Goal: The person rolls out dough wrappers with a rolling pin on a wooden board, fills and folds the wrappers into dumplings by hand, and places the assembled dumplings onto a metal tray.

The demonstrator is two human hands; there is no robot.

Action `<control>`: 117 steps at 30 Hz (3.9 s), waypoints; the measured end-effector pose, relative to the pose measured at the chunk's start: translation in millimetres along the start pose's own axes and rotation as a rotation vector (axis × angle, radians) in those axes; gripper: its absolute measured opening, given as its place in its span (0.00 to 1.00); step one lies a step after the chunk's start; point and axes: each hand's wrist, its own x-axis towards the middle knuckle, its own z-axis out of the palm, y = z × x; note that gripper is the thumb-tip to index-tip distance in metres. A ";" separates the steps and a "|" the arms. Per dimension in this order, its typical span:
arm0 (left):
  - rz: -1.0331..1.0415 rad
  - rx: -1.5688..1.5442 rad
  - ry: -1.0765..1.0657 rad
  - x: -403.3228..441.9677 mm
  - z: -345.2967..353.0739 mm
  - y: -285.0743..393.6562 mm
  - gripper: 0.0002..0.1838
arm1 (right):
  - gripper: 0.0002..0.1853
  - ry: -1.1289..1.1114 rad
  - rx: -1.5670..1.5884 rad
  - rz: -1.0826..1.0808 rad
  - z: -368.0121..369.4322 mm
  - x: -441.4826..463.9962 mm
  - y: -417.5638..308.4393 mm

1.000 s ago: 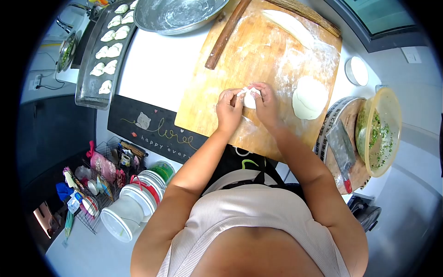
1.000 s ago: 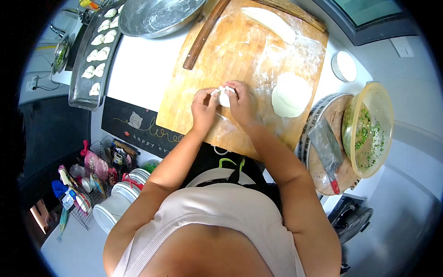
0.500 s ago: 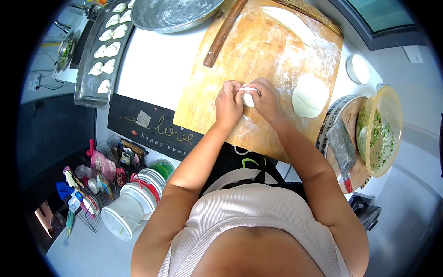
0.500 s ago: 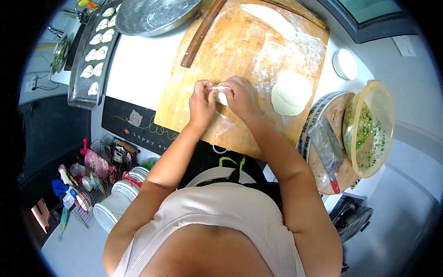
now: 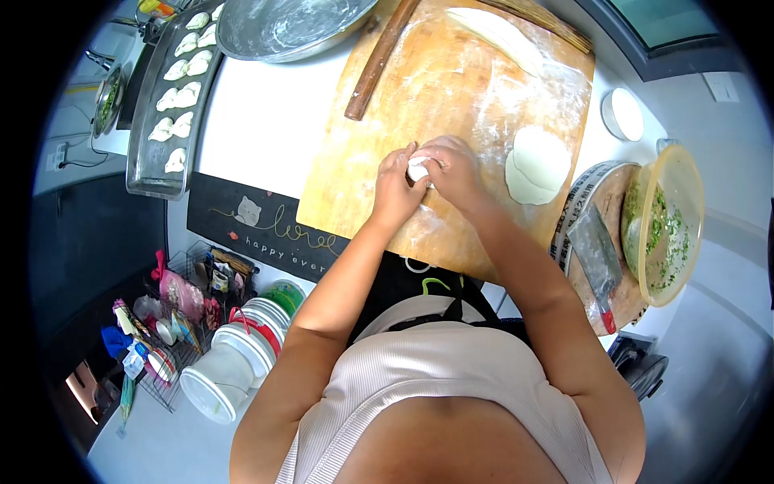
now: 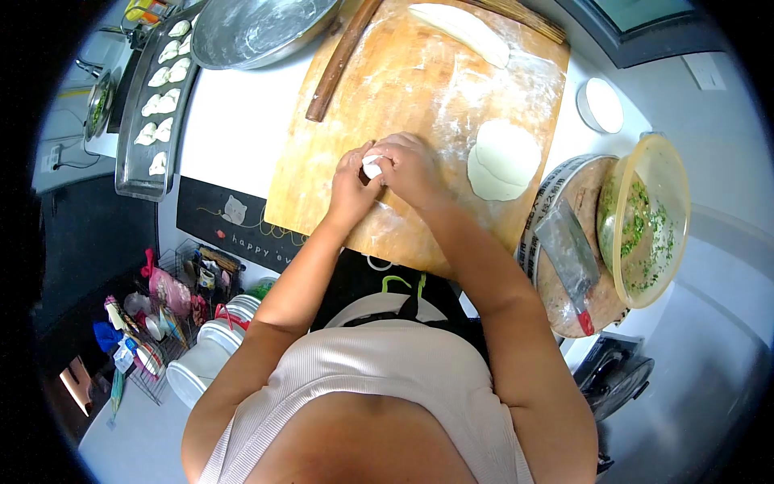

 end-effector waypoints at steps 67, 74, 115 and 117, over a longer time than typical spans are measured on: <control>-0.054 -0.372 -0.118 -22.2 -337.1 -75.6 0.32 | 0.35 -0.547 0.697 0.265 154.7 105.2 -223.4; -0.103 -0.031 -0.029 26.0 -571.7 -253.2 0.33 | 0.35 -0.506 0.277 -0.079 397.4 283.0 -319.9; -0.586 -1.330 -0.851 95.9 -203.4 124.9 0.49 | 0.28 0.801 -0.459 -0.130 3.8 36.7 -170.3; -0.341 -1.800 -1.321 107.4 -167.0 112.8 0.51 | 0.27 0.633 -0.503 -0.051 -4.0 29.0 -156.0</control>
